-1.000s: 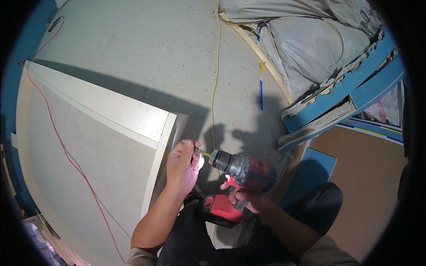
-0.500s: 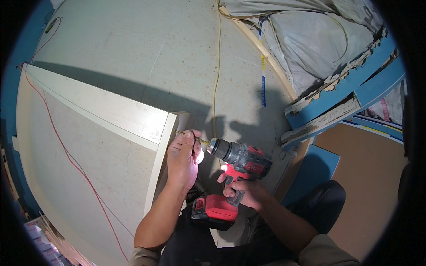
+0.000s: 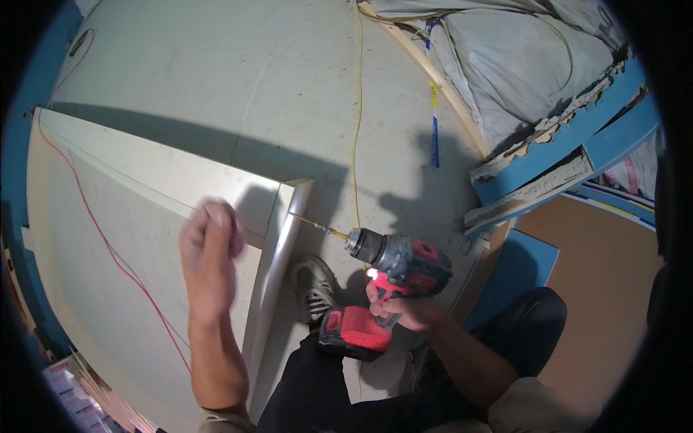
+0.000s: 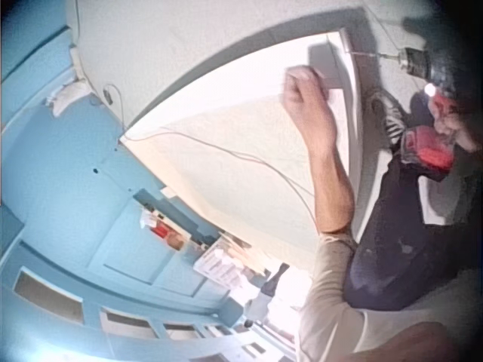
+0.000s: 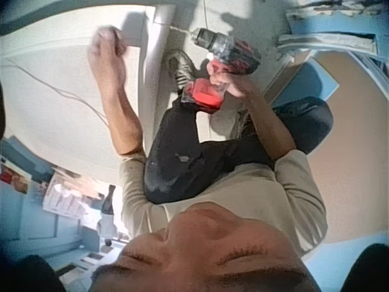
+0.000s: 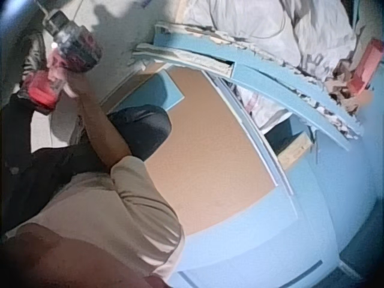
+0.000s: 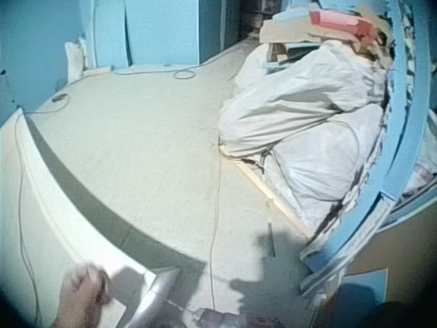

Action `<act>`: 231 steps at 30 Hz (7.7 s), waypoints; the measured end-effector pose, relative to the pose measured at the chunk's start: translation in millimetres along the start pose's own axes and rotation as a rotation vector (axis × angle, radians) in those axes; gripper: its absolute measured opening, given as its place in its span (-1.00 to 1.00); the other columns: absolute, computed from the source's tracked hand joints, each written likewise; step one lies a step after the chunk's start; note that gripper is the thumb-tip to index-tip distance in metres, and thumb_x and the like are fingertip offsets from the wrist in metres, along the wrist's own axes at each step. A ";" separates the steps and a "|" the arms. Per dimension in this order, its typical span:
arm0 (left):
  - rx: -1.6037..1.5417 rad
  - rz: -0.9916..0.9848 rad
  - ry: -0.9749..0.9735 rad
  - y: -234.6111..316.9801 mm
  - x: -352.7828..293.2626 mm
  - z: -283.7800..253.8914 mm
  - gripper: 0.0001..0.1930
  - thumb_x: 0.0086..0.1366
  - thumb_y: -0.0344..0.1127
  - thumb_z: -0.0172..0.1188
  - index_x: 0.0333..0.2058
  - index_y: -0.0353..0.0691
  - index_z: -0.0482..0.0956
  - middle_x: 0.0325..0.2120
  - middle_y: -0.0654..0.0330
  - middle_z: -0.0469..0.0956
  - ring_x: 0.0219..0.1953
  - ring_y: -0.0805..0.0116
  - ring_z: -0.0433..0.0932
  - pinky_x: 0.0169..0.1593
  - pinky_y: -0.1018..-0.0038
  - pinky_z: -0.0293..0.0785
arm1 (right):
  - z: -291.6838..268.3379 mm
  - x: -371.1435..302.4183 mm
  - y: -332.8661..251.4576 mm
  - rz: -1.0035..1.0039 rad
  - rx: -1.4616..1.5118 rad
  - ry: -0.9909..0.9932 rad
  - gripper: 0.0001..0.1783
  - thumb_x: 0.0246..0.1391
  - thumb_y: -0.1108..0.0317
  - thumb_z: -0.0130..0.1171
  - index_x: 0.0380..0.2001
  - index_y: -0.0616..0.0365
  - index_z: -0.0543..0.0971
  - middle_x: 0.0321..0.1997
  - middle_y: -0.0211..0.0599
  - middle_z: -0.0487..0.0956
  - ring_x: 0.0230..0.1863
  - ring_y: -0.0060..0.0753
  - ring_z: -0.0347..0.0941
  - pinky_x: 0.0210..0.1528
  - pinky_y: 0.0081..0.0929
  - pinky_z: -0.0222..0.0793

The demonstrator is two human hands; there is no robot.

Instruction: The person uses a cordless drill to drive screws into a white cabinet, securing its panels together. They reposition the cabinet and continue fastening multiple screws along the edges.

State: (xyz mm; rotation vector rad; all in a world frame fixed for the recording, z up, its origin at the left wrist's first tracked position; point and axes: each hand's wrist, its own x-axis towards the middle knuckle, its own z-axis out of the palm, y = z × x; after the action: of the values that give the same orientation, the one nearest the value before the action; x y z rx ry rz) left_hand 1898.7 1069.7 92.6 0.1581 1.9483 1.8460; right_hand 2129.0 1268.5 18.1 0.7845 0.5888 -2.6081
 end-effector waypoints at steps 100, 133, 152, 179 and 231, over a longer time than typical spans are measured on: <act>1.083 0.703 0.092 -22.6 63.6 -0.1 -0.98 0.12 -0.53 0.18 -0.45 -0.29 0.54 -0.43 0.15 0.61 -0.49 0.21 0.40 -0.38 0.38 0.33 | 10.5 38.2 -4.3 0.013 -0.337 0.048 -0.63 -0.19 0.44 0.33 -0.22 0.11 0.52 -0.44 -0.54 0.50 -0.40 -0.69 0.40 -0.32 -0.63 0.32; 1.101 0.691 0.052 -16.8 63.6 -0.4 -0.97 0.14 -0.56 0.15 -0.46 -0.31 0.53 -0.42 0.11 0.61 -0.50 0.20 0.39 -0.39 0.37 0.33 | 2.1 38.0 -0.5 0.035 -0.286 0.157 -0.67 -0.10 0.53 0.26 -0.18 0.17 0.53 -0.27 -0.36 0.57 -0.27 -0.57 0.48 -0.14 -0.53 0.43; 1.066 0.674 0.071 -23.9 64.9 -4.1 -0.97 0.15 -0.53 0.15 -0.46 -0.29 0.52 -0.43 0.11 0.60 -0.50 0.19 0.41 -0.38 0.36 0.33 | 7.6 46.4 -14.4 -0.223 -1.004 0.008 -0.62 0.01 0.55 0.20 -0.06 0.20 0.44 -0.24 -0.34 0.51 -0.17 -0.53 0.47 -0.07 -0.50 0.43; 0.882 0.738 0.398 -9.6 38.3 -10.6 -0.93 0.13 -0.50 0.19 -0.37 -0.27 0.58 -0.40 0.07 0.54 -0.42 0.17 0.49 -0.34 0.36 0.43 | -81.7 -13.1 -10.2 0.036 -0.319 -0.045 -0.51 0.02 0.56 0.26 0.06 0.16 0.47 -0.05 -0.28 0.56 -0.11 -0.48 0.50 -0.05 -0.48 0.44; -1.135 -0.060 1.360 449.8 -675.1 67.7 -0.77 0.31 -0.46 0.14 -0.09 -0.38 0.40 -0.09 -0.08 0.55 -0.04 0.15 0.59 -0.04 0.34 0.57 | 722.7 -377.9 9.7 -0.002 -1.889 -1.906 -0.70 -0.10 0.42 0.30 -0.21 0.17 0.56 -0.21 -0.17 0.58 -0.18 -0.11 0.51 -0.08 -0.31 0.42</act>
State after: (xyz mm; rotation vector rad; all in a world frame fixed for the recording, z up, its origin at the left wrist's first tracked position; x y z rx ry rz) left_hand 2429.3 918.6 691.2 -1.8230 0.9255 2.9740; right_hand 2113.7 991.9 785.2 -1.7822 1.4260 -0.6616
